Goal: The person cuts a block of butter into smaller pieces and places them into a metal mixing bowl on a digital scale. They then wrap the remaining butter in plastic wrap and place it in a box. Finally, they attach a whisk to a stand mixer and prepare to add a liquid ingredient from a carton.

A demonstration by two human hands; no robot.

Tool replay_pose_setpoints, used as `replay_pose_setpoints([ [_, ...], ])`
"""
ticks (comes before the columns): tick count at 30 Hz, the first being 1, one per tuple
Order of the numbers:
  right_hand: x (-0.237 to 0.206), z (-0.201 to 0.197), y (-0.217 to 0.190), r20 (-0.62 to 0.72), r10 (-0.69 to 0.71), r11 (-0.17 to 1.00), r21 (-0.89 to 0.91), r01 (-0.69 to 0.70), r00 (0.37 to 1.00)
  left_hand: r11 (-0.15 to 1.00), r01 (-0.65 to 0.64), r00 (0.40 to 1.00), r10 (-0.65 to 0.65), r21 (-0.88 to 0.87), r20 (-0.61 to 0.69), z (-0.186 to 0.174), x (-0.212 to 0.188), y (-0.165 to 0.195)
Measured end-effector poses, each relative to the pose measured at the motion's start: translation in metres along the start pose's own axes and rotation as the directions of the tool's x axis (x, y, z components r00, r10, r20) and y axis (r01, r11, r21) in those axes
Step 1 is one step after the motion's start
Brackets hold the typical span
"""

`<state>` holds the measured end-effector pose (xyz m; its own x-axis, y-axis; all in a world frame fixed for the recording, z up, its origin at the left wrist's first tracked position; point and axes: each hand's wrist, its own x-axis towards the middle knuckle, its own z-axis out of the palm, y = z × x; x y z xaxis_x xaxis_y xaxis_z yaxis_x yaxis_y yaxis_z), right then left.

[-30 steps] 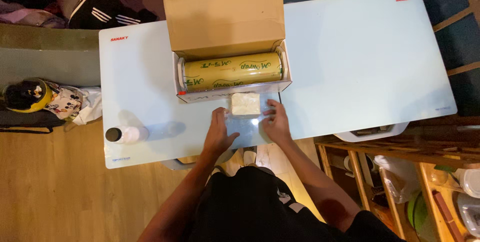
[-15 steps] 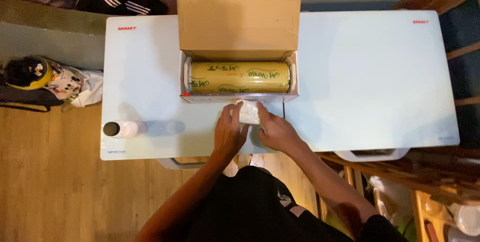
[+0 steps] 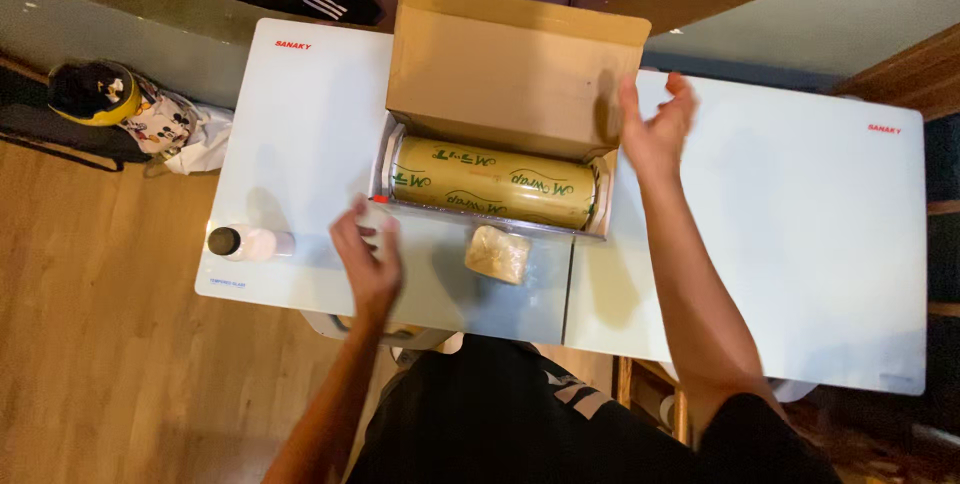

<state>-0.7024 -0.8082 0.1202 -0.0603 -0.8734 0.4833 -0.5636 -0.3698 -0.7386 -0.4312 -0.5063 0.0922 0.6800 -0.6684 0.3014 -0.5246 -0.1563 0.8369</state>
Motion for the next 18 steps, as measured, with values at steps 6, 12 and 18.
replay_pose_setpoints([
  [6,-0.003,-0.031,0.048,0.505,0.553,0.546,0.382,-0.746,0.663,0.717,0.621,0.778,-0.515,-0.318,0.359,-0.002,0.066,-0.039],
  [12,-0.067,-0.070,0.060,0.631,0.644,0.434,0.164,-0.886,0.432,0.745,0.653,0.702,-0.528,-0.136,0.478,0.029,0.075,-0.041],
  [18,0.011,-0.173,0.174,0.439,0.423,0.747,0.325,-0.580,0.792,0.764,0.464,0.560,0.140,-0.449,0.817,0.218,0.069,-0.016],
])
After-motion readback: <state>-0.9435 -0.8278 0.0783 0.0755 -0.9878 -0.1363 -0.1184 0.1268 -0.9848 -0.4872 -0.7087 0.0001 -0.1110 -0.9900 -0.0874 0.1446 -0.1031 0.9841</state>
